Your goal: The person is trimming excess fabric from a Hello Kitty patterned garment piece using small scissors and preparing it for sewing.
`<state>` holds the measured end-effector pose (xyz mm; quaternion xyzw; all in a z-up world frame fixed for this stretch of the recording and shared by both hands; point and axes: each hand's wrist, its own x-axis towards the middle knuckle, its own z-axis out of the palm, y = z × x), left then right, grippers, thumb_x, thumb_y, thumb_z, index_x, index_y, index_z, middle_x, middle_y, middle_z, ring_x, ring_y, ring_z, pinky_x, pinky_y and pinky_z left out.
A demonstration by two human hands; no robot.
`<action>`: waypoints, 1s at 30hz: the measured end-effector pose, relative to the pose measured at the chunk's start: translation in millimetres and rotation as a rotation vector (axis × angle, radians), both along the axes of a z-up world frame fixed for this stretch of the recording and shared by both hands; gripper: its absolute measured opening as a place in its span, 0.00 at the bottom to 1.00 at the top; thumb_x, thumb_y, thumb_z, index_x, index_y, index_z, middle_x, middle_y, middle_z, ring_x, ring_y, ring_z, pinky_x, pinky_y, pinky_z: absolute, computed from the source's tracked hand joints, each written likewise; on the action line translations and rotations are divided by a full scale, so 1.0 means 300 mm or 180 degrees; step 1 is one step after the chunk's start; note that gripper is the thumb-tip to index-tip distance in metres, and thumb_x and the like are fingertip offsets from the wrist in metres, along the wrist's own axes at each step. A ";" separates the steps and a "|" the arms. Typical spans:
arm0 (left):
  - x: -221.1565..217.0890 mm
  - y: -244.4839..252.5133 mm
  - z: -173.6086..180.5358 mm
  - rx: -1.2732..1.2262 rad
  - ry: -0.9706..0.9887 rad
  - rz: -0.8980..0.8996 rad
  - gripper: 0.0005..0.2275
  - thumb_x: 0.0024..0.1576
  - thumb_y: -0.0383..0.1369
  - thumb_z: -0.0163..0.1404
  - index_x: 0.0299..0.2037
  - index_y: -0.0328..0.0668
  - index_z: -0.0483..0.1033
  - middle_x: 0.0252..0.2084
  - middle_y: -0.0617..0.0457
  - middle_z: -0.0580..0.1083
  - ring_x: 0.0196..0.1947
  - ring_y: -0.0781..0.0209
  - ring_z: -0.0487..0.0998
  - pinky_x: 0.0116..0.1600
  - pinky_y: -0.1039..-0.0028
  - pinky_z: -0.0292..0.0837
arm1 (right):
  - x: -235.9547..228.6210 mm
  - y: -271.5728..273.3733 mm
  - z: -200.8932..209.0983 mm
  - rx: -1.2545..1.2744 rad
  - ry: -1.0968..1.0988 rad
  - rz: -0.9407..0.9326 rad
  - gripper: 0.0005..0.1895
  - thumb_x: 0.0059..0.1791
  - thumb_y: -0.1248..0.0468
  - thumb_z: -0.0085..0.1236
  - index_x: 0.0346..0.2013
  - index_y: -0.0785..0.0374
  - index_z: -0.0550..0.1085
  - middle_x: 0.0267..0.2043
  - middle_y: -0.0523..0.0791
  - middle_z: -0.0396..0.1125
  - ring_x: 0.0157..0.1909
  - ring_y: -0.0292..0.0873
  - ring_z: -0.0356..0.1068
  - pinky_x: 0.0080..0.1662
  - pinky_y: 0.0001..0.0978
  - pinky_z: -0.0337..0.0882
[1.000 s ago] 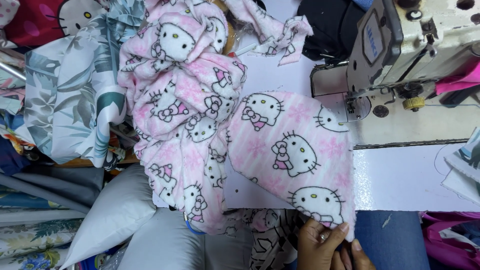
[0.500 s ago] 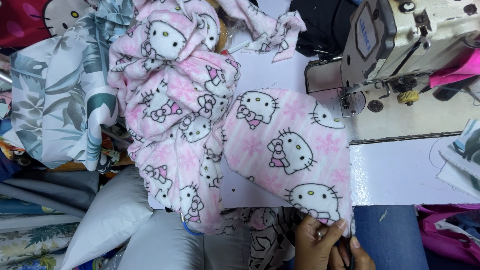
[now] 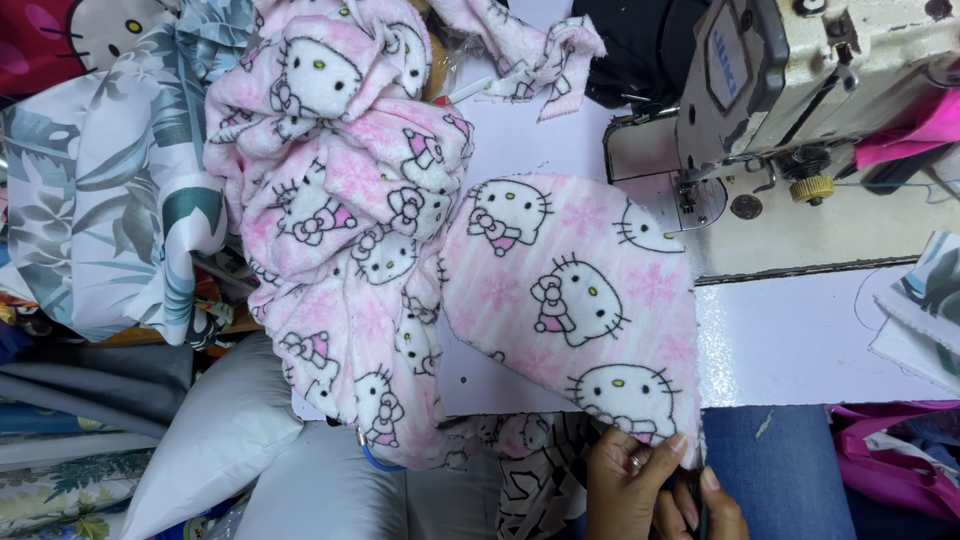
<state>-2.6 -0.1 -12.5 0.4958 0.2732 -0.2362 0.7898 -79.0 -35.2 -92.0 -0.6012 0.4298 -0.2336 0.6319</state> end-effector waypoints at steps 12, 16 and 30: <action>-0.003 0.015 0.039 -0.0341 0.0077 -0.0176 0.07 0.61 0.26 0.62 0.40 0.32 0.75 0.19 0.47 0.73 0.14 0.61 0.73 0.22 0.76 0.67 | 0.009 0.032 0.019 -0.1695 0.0225 0.0097 0.17 0.52 0.62 0.65 0.49 0.69 0.72 0.41 0.58 0.68 0.35 0.50 0.69 0.41 0.37 0.67; -0.002 0.014 0.039 -0.0341 0.0004 -0.0183 0.06 0.60 0.25 0.62 0.41 0.32 0.77 0.22 0.49 0.74 0.14 0.63 0.72 0.21 0.77 0.67 | 0.009 0.041 0.027 -0.2126 0.0298 0.0109 0.18 0.52 0.64 0.66 0.52 0.70 0.74 0.43 0.60 0.71 0.37 0.52 0.71 0.43 0.38 0.69; 0.038 -0.008 0.093 -0.0018 0.0124 0.0218 0.05 0.52 0.26 0.63 0.37 0.33 0.85 0.37 0.50 0.84 0.44 0.62 0.83 0.55 0.72 0.77 | -0.033 -0.138 -0.031 0.2862 -0.0765 0.0788 0.35 0.57 0.39 0.40 0.15 0.61 0.61 0.06 0.44 0.46 0.08 0.40 0.42 0.13 0.34 0.42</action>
